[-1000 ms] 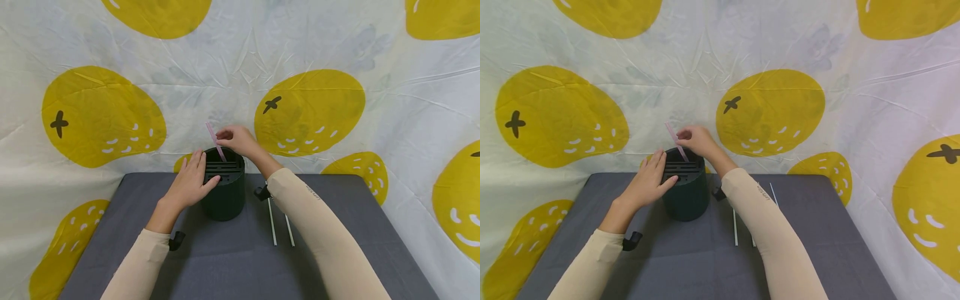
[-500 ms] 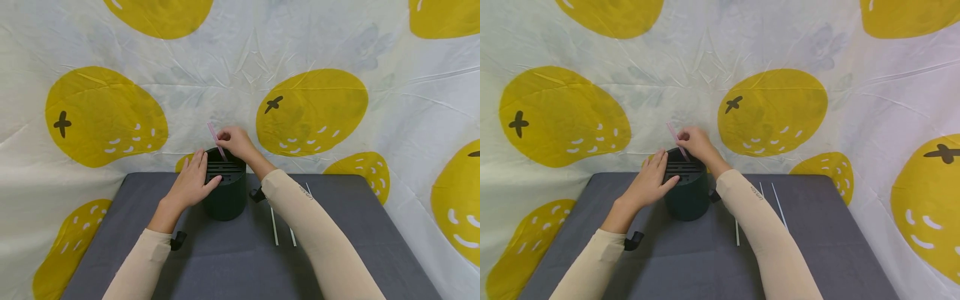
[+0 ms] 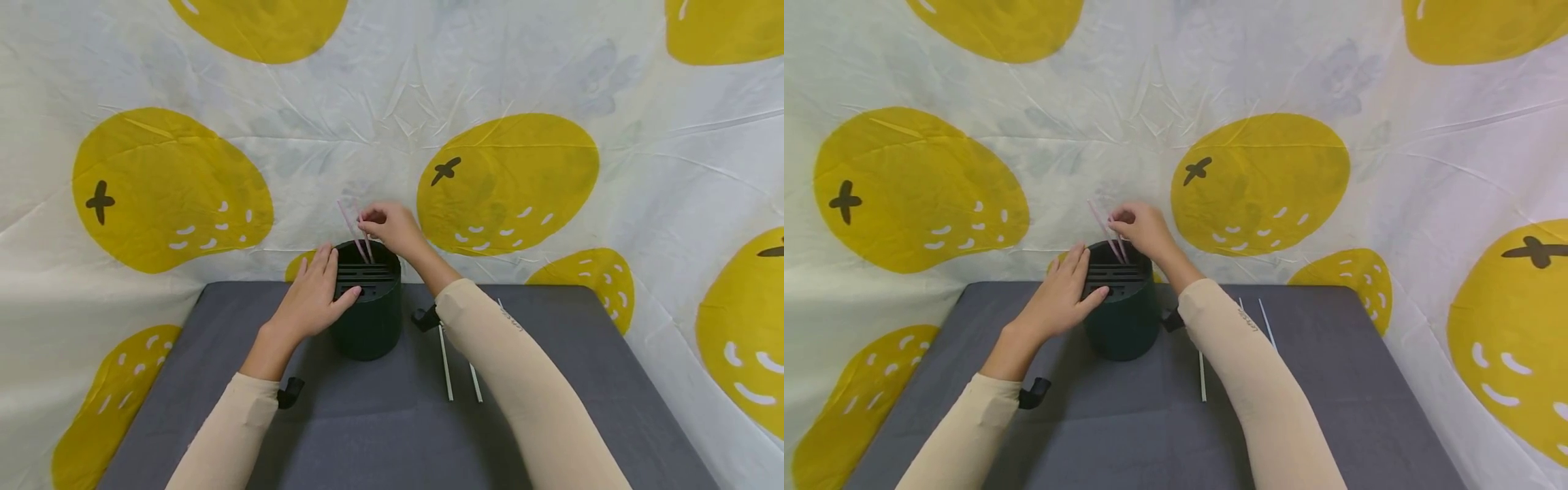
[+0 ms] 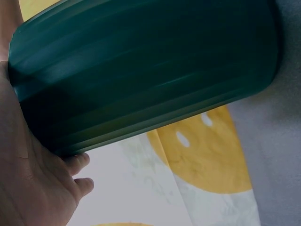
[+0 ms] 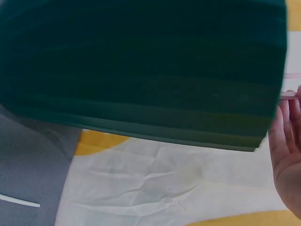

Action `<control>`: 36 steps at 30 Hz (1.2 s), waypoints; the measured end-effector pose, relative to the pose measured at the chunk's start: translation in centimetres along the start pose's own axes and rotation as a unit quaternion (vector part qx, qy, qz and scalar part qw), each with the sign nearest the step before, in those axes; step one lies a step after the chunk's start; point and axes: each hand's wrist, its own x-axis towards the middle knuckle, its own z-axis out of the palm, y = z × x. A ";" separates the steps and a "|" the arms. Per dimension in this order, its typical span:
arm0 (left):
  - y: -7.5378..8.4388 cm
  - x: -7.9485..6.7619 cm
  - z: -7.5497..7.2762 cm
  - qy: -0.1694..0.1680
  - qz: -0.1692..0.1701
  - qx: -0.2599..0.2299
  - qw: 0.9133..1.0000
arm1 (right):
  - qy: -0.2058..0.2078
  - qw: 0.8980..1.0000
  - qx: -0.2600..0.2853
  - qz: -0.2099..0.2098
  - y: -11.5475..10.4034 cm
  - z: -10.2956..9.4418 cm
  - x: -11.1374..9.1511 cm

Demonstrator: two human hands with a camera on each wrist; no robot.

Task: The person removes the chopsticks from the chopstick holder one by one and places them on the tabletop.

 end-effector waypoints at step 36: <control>0.1 0.5 -0.3 -0.006 -0.002 0.010 1.000 | 0.166 0.932 0.294 -0.129 -2.4 -13.0 -5.6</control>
